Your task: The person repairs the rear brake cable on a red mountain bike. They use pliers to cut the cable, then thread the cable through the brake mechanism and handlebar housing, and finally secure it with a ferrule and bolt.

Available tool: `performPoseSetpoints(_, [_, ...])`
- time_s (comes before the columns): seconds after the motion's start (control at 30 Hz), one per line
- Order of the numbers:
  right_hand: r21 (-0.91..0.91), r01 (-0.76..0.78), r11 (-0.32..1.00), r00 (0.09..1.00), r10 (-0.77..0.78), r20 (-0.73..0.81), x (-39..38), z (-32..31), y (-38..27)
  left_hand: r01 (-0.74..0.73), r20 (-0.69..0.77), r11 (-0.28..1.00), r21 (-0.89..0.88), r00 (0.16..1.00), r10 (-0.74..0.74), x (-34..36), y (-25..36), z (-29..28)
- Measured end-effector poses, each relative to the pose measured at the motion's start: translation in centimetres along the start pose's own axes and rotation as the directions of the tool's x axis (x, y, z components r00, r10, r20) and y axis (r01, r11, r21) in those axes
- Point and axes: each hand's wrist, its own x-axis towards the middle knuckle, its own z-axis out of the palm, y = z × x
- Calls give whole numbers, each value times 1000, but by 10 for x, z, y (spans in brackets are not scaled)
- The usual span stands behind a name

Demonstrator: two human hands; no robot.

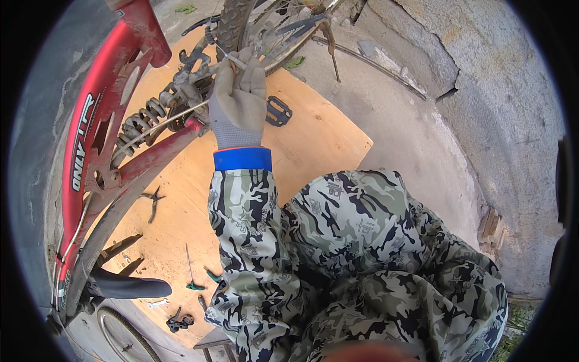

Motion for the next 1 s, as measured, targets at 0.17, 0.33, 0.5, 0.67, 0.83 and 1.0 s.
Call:
performPoseSetpoints(0.17, [89,-47,995,998,44,35,-5,11,14,44,-64,998,-47,997,-47,-12,0,7])
performPoseSetpoints(0.33, [357,-106,928,993,79,88,-18,13,40,70,-78,997,-18,994,-71,-16,2,14])
performPoseSetpoints(0.5, [697,-176,695,983,84,165,-39,4,65,31,-15,999,-35,999,-32,-14,3,16])
performPoseSetpoints(0.67, [909,-113,402,990,-28,136,-56,-28,64,64,-159,997,-32,985,-69,-18,4,8])
performPoseSetpoints(0.83, [898,283,337,910,-390,-141,-130,-129,-38,71,-162,996,-61,984,-80,-26,9,10])
performPoseSetpoints(1.0, [758,630,172,517,-821,-243,-278,-220,-217,236,-327,971,34,921,-212,-36,16,10])
